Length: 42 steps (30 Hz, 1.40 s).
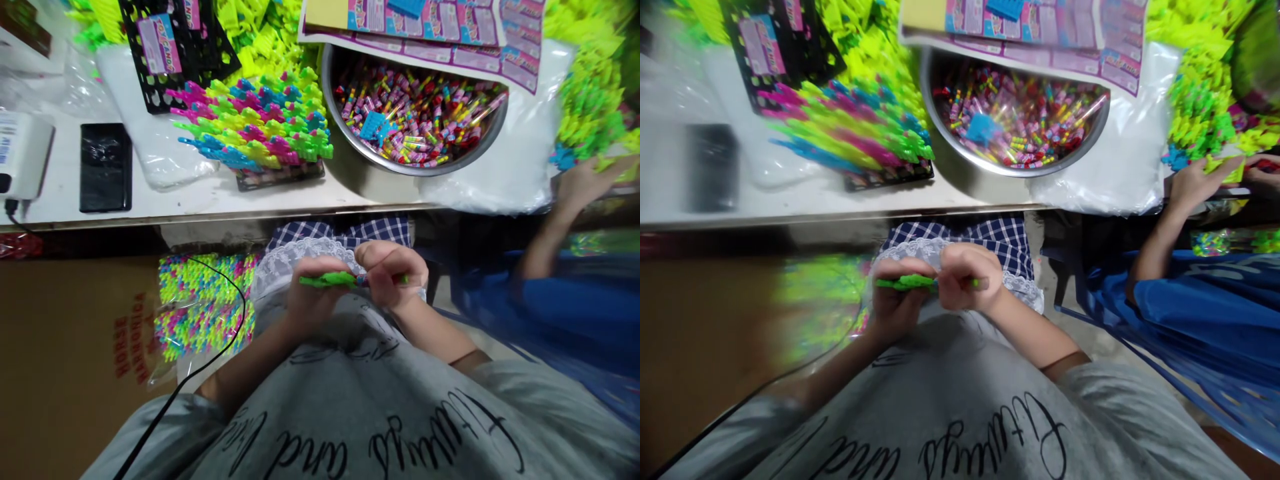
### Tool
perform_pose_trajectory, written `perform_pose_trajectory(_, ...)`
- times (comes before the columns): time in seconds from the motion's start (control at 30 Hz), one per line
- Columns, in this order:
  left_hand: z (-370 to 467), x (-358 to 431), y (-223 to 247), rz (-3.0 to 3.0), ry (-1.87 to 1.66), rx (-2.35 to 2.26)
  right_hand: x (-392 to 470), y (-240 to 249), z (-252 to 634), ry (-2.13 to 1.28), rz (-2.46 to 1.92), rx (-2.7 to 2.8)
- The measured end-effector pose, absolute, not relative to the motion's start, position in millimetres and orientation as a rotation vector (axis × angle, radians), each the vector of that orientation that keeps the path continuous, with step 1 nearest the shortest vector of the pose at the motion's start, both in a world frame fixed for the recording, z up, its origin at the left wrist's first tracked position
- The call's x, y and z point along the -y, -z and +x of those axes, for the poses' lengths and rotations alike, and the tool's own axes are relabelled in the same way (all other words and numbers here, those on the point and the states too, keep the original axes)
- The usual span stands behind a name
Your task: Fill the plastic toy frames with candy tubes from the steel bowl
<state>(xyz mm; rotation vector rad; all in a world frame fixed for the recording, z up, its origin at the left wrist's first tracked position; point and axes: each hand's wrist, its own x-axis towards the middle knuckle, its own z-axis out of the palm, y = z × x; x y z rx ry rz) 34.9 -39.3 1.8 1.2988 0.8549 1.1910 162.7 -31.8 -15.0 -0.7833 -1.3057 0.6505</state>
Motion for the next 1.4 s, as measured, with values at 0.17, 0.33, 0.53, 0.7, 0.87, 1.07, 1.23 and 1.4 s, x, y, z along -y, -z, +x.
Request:
perform_pose_trajectory(0.17, 36, 42, 6, 1.237, -1.190, -0.812, 30, 15, 163, -0.749, -0.735, 1.245)
perform_pose_trajectory(0.33, 39, 46, 10, 1.158, -1.143, -0.828, 31, 14, 162, -0.803, -0.796, 1.180)
perform_pose_trajectory(0.53, 42, 46, 14, 1.058, -1.100, -0.851, 32, 20, 160, -0.870, -0.818, 1.041)
perform_pose_trajectory(0.7, 39, 48, 5, 1.003, -0.898, -1.054, 34, 19, 153, -1.006, -0.935, 0.788)
perform_pose_trajectory(0.87, 44, 46, 0, 0.794, -0.711, -1.058, 37, 16, 150, -1.165, -1.047, 0.565)
perform_pose_trajectory(1.07, 53, 42, 16, 0.584, -0.680, -0.986, 40, 20, 147, -1.252, -1.264, 0.333)
perform_pose_trajectory(1.23, 51, 40, 21, 0.506, -0.680, -0.929, 36, 27, 151, -1.316, -1.314, 0.315)
perform_pose_trajectory(1.4, 39, 33, 16, 0.448, -0.729, -0.894, 30, 30, 167, -1.452, -1.101, 0.528)
